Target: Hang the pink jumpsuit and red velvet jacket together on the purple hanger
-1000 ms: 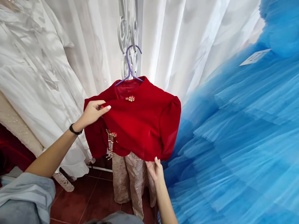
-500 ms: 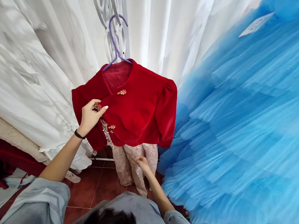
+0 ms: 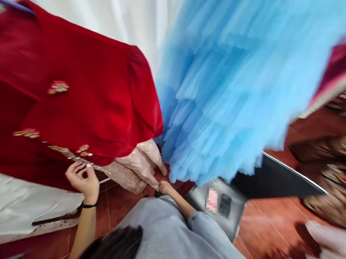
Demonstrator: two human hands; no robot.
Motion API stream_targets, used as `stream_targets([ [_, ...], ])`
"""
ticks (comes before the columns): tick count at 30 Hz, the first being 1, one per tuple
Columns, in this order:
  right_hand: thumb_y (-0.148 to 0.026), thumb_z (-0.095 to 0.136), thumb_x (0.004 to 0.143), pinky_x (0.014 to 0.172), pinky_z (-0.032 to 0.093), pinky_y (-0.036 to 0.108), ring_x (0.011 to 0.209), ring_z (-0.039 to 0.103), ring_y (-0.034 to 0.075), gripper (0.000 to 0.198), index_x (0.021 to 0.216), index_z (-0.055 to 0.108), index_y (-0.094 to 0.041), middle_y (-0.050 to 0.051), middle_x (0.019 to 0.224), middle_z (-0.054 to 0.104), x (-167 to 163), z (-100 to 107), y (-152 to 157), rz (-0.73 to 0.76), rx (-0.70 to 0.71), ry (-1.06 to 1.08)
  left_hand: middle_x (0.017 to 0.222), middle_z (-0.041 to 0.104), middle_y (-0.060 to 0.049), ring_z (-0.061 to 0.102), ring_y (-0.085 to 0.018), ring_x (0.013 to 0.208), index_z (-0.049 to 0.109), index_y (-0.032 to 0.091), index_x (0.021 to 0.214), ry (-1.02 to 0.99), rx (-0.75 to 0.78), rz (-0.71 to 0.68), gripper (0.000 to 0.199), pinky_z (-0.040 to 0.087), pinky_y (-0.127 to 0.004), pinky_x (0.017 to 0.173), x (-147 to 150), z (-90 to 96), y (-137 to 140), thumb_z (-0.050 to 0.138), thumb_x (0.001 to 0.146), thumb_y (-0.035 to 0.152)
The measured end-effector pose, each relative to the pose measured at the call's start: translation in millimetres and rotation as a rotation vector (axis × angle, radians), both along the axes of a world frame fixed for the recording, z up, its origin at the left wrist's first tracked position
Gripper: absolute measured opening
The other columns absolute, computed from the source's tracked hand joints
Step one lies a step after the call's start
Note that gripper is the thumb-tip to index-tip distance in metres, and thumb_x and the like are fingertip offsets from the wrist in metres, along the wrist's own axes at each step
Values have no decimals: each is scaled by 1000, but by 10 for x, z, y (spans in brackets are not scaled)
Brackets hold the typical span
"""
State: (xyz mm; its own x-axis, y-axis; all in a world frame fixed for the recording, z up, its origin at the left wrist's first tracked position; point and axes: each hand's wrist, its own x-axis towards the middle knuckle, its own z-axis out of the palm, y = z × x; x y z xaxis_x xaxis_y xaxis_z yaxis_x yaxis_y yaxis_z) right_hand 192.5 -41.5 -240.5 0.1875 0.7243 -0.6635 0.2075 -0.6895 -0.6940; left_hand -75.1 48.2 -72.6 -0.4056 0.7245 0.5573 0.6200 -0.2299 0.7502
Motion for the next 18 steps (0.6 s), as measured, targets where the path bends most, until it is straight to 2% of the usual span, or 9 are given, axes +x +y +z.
stream_targets([
  [2, -27, 67, 88, 51, 40, 17, 54, 48, 5, 25, 70, 55, -14, -6, 60, 48, -23, -50, -52, -23, 20, -60, 116, 53, -11, 61, -25, 106, 42, 24, 112, -75, -28, -51, 32, 57, -50, 90, 25, 0, 38, 59, 85, 30],
  [5, -30, 69, 86, 49, 37, 17, 46, 39, 4, 33, 62, 52, -14, -8, 52, 41, -92, -89, -96, -39, 90, -137, 122, 55, -8, 60, -29, 114, 44, 29, 113, -116, -39, -148, 36, 54, -55, 96, 92, 39, 97, 61, 82, 26],
  [8, -29, 77, 72, 50, 39, 21, 42, 31, 5, 42, 48, 44, -17, -10, 42, 32, -135, -109, -118, 10, 154, -186, 132, 51, 1, 56, -30, 120, 44, 41, 120, -92, -60, -204, 47, 53, -55, 99, 142, 40, 118, 60, 78, 23],
  [10, -28, 77, 65, 54, 44, 25, 44, 35, 8, 48, 41, 36, -21, -9, 38, 26, -123, -139, -115, 57, 176, -216, 137, 45, 5, 54, -29, 122, 44, 48, 122, -69, -83, -198, 52, 54, -53, 99, 153, 5, 145, 60, 77, 25],
  [11, -27, 76, 64, 57, 46, 27, 46, 38, 9, 50, 39, 33, -22, -8, 37, 23, -106, -159, -106, 84, 182, -229, 138, 44, 5, 54, -29, 122, 45, 47, 123, -63, -85, -174, 52, 55, -52, 98, 155, -18, 169, 59, 77, 26],
  [16, -14, 72, 59, 64, 51, 33, 53, 48, 13, 46, 38, 31, -19, -7, 34, 17, -36, -193, 24, 290, 190, -252, 129, 45, -13, 54, -32, 119, 57, 15, 118, -34, -3, -15, 48, 56, -48, 89, 171, -70, 324, 61, 77, 38],
  [18, -10, 71, 59, 63, 51, 31, 53, 49, 13, 39, 41, 37, -19, -8, 35, 19, -65, -96, 131, 378, 203, -260, 129, 43, -16, 51, -32, 122, 58, 11, 117, -18, 3, -25, 51, 54, -46, 90, 187, -53, 356, 63, 76, 42],
])
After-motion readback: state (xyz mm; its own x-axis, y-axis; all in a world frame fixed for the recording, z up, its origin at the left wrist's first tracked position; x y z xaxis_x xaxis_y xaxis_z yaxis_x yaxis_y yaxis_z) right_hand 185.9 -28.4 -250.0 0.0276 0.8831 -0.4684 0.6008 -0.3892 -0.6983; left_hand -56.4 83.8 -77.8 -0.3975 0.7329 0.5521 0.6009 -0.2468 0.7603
